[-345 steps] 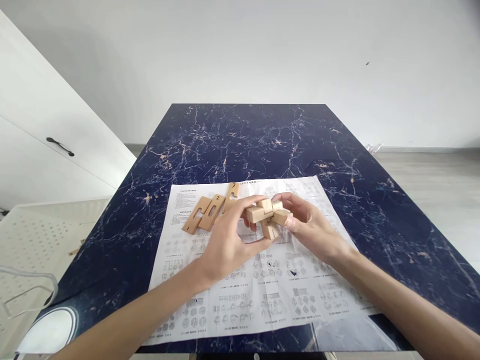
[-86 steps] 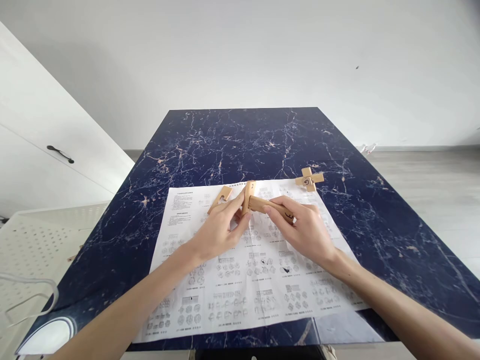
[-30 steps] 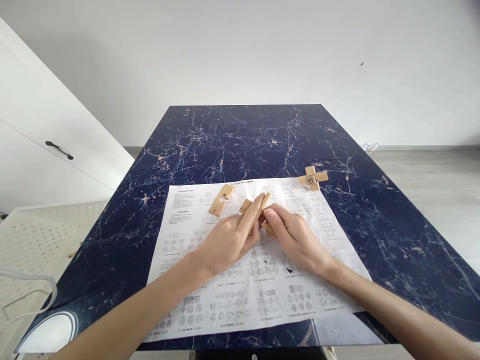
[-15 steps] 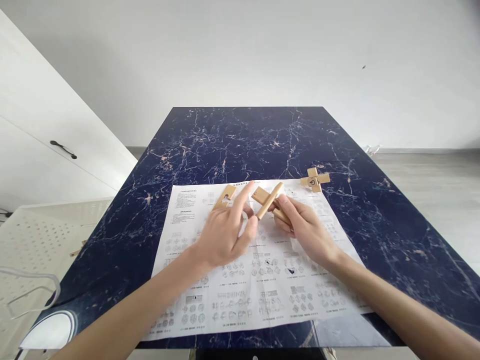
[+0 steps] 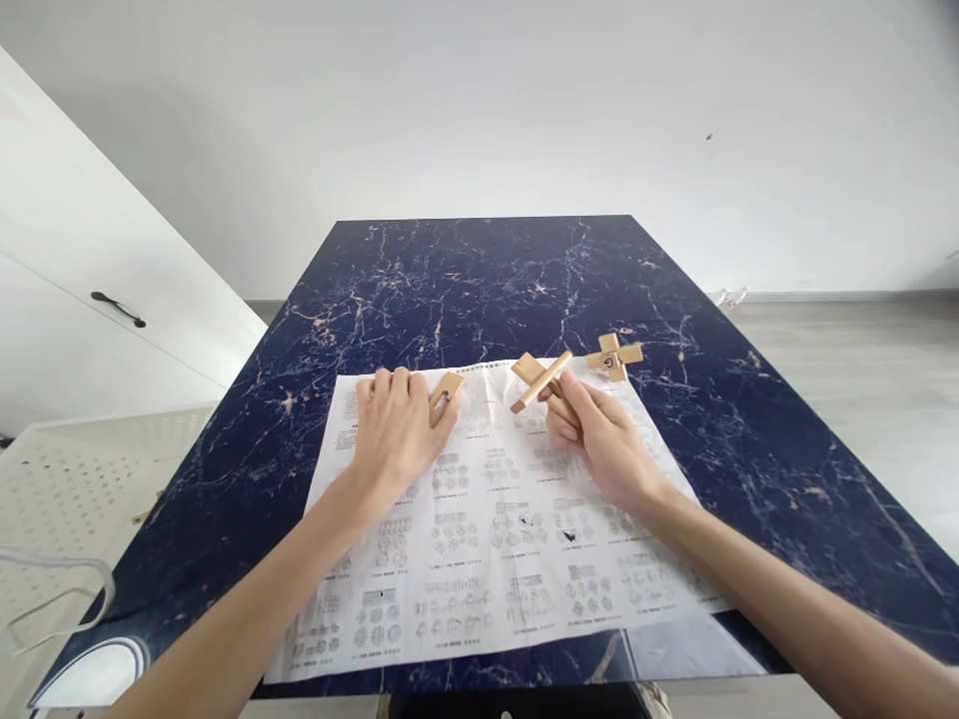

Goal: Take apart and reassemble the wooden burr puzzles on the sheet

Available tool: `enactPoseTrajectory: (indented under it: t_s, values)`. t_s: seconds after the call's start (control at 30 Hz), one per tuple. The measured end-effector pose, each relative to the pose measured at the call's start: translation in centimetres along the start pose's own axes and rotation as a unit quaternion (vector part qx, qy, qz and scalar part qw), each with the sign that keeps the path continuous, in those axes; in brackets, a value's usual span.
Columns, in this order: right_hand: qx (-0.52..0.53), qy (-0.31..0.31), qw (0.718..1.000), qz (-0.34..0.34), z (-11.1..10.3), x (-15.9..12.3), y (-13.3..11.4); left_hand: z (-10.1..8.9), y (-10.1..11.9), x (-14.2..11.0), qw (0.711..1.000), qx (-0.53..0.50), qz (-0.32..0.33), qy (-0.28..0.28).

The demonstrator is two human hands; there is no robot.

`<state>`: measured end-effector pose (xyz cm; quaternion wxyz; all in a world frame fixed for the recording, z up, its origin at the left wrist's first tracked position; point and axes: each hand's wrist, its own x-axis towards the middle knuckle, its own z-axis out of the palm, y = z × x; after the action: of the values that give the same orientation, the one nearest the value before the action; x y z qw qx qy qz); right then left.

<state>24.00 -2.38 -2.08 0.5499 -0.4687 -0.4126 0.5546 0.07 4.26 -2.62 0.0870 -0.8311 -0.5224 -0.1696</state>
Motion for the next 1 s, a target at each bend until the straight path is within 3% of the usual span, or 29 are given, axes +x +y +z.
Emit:
enactPoseTrajectory:
  t_s: [0.1,0.23,0.43,0.6,0.77,0.9,1.0]
  values:
    - [0.000,0.000,1.000,0.006,-0.1,0.2,0.2,-0.3,0.6,0.0,0.997,-0.068,0.017,-0.030]
    - [0.003,-0.001,1.000,0.013,-0.2,0.2,0.2,-0.9,1.3,-0.1,0.979,-0.195,-0.014,-0.064]
    - [0.002,-0.002,1.000,0.019,0.0,0.2,-0.2,-2.0,2.8,-0.6,0.889,-0.450,-0.066,-0.053]
    - [-0.010,-0.009,1.000,0.015,0.0,0.2,-0.1,-3.2,3.1,-0.5,0.850,-0.525,-0.033,-0.034]
    - [-0.004,-0.003,1.000,0.025,-0.1,0.3,0.0,-3.4,2.4,-0.2,0.777,-0.621,-0.029,-0.094]
    - [0.011,-0.008,0.999,0.032,-0.2,0.3,0.0,-3.3,2.6,-0.1,0.743,-0.659,-0.011,-0.116]
    - [0.015,-0.012,0.999,0.032,-0.2,0.3,0.0,-3.4,3.1,-0.2,0.692,-0.702,-0.023,-0.164]
